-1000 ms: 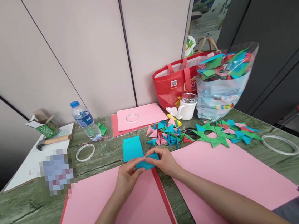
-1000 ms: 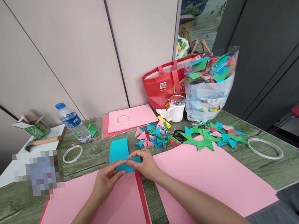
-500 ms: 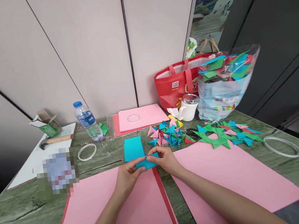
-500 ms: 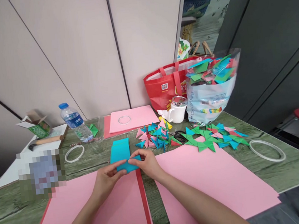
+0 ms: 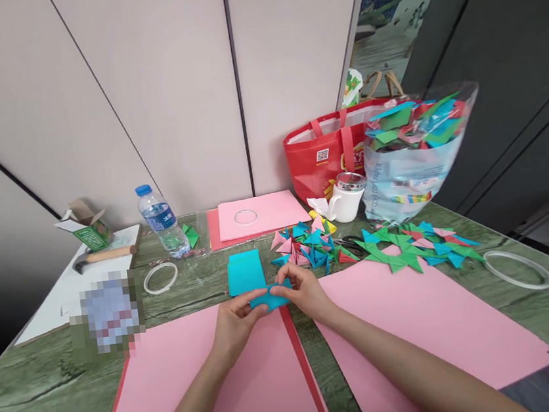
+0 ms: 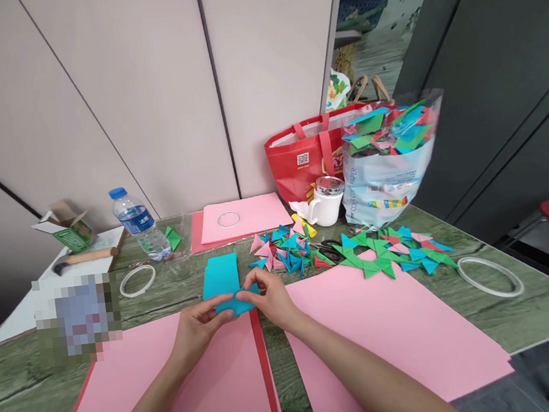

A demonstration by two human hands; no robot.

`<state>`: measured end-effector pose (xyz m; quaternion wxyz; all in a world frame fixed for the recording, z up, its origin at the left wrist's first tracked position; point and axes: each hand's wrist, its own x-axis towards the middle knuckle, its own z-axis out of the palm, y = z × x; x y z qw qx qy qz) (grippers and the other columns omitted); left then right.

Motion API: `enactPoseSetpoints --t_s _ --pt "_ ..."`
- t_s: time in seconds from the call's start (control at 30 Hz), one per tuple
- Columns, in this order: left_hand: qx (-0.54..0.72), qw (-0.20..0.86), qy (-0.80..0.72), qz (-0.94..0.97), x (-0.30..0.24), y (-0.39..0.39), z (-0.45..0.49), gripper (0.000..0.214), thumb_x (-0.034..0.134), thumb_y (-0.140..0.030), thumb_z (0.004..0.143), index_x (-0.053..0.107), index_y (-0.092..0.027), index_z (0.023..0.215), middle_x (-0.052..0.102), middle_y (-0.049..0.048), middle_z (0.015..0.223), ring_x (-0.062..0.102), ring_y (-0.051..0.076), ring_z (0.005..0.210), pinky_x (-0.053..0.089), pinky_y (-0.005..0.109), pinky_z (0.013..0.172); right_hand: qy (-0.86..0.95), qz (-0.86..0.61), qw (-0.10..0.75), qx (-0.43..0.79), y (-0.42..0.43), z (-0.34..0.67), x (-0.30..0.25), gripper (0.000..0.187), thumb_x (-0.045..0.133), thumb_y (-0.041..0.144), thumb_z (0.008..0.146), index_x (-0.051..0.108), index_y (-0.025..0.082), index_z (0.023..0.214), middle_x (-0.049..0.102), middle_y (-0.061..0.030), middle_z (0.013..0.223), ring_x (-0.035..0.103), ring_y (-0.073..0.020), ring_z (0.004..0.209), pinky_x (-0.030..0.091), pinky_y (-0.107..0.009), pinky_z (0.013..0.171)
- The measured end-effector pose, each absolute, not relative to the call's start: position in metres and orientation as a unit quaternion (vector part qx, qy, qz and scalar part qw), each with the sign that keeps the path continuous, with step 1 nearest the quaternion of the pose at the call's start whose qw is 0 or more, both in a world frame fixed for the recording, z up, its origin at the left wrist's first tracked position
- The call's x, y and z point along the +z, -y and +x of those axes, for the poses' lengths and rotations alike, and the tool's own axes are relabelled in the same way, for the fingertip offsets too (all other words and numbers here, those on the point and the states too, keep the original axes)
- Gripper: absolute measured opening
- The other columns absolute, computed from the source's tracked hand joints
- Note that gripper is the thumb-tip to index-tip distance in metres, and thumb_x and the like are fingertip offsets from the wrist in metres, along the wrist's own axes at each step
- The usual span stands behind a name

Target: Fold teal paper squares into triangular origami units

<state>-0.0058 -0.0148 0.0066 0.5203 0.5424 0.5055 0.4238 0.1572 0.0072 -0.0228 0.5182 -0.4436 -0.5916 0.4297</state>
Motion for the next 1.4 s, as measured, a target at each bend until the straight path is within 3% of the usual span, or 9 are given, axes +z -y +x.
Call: enactPoseSetpoints --t_s 0.23,0.43,0.87,1.2,1.4 --pt "0.419 0.518 -0.511 0.542 0.006 0.013 -0.009 0.032 0.069 -0.025 0.058 0.068 -0.017 0.089 0.072 0.0031 0.073 0.067 0.022 0.068 0.052 0.031 0.066 0.637 -0.398 0.484 0.448 -0.003 0.16 -0.018 0.031 0.073 0.031 0.055 0.052 0.018 0.074 0.054 -0.0002 0.077 0.05 -0.0139 0.068 0.039 -0.022 0.056" --pt "0.429 0.523 -0.509 0.532 0.005 0.015 -0.007 0.034 0.07 -0.025 0.058 0.067 -0.017 0.091 0.072 0.0017 0.071 0.066 0.021 0.068 0.051 0.03 0.067 0.623 -0.398 0.496 0.455 -0.008 0.157 -0.026 0.031 0.073 0.028 0.054 0.048 0.019 0.072 0.05 0.0016 0.071 0.047 -0.0122 0.061 0.037 -0.021 0.052" --pt "0.461 0.49 -0.508 0.539 -0.006 0.008 -0.012 0.035 0.073 -0.028 0.052 0.07 -0.016 0.085 0.065 0.0007 0.057 0.057 0.015 0.052 0.045 0.024 0.049 0.653 -0.393 0.48 0.434 -0.003 0.157 -0.021 0.023 0.067 0.02 0.061 0.053 0.019 0.079 0.054 -0.0001 0.078 0.051 -0.0135 0.068 0.04 -0.022 0.054" --pt "0.456 0.49 -0.532 0.518 0.0 0.013 -0.005 0.033 0.075 -0.024 0.048 0.07 -0.015 0.08 0.059 -0.0023 0.053 0.046 0.009 0.047 0.038 0.021 0.046 0.707 -0.4 0.474 0.339 0.0 0.152 -0.024 0.022 0.057 0.007 0.061 0.056 0.019 0.079 0.056 -0.0014 0.082 0.052 -0.0152 0.077 0.04 -0.023 0.061" --pt "0.458 0.461 -0.548 0.527 0.003 0.01 -0.006 0.036 0.076 -0.025 0.047 0.07 -0.014 0.08 0.035 -0.0087 0.041 0.026 0.005 0.041 0.024 0.019 0.039 0.685 -0.389 0.489 0.374 -0.005 0.153 -0.028 0.019 0.056 0.007 0.06 0.059 0.018 0.074 0.054 -0.0036 0.086 0.054 -0.0151 0.079 0.044 -0.023 0.059"
